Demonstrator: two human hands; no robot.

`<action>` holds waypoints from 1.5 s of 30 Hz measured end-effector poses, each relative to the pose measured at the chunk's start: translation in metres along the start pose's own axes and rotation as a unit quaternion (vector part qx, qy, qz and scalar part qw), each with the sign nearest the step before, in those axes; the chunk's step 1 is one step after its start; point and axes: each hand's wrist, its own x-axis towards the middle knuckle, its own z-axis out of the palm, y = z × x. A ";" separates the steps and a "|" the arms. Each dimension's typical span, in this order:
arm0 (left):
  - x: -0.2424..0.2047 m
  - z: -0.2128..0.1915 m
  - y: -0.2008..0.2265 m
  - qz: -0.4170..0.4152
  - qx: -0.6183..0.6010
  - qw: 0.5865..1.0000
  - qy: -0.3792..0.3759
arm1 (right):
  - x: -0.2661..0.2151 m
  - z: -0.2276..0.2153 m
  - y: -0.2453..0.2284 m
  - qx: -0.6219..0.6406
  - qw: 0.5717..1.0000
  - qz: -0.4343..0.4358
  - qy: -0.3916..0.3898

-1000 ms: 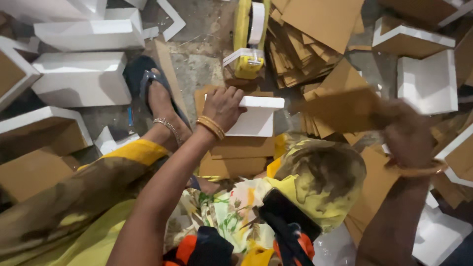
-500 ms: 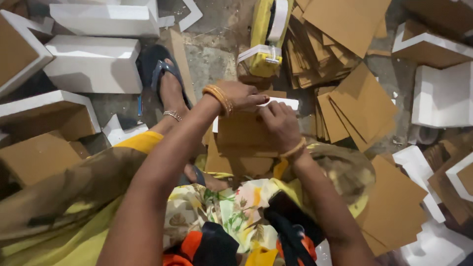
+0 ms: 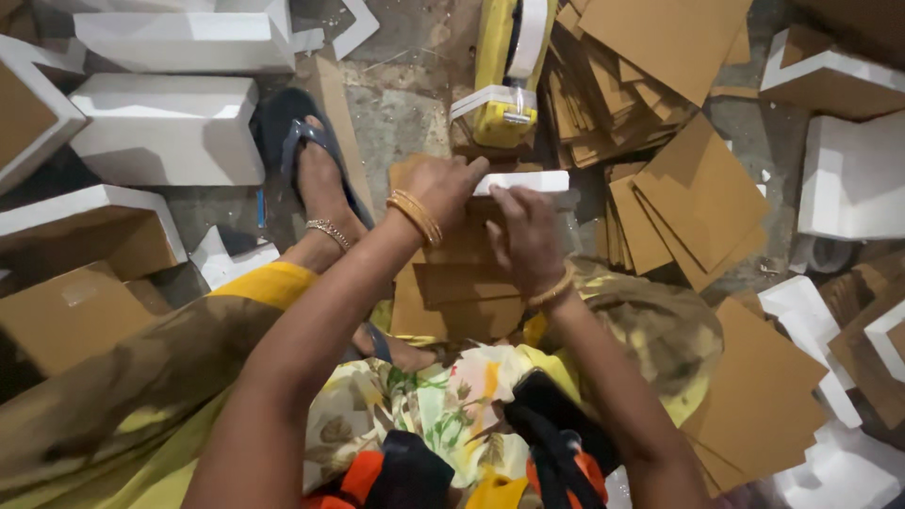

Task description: The person sits on the floor and assembles small cardboard boxes by folding the flaps and securing them with adhesive tape. They repeatedly pick up flat cardboard pieces, fold them into box shapes, and use a tape dispenser to seal the edges.

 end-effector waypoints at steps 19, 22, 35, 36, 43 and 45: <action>-0.004 -0.025 0.020 -0.014 -0.003 1.000 0.003 | -0.060 0.044 0.015 -0.164 0.956 -0.009 -0.245; -0.002 -0.016 0.030 -0.045 0.054 0.998 -0.002 | -0.058 0.043 0.011 -0.136 0.967 -0.010 -0.214; -0.011 -0.003 0.037 -0.043 0.133 0.984 0.111 | -0.069 0.012 0.047 0.359 0.811 0.437 0.147; -0.011 -0.002 0.037 -0.042 0.133 0.984 0.111 | -0.070 0.009 0.060 0.298 0.813 0.459 0.200; -0.008 -0.005 0.039 -0.043 0.134 0.984 0.108 | -0.051 0.044 0.087 0.550 0.718 0.404 0.134; -0.005 -0.006 0.039 -0.041 0.126 0.984 0.121 | -0.046 0.057 0.088 0.600 0.711 0.354 0.091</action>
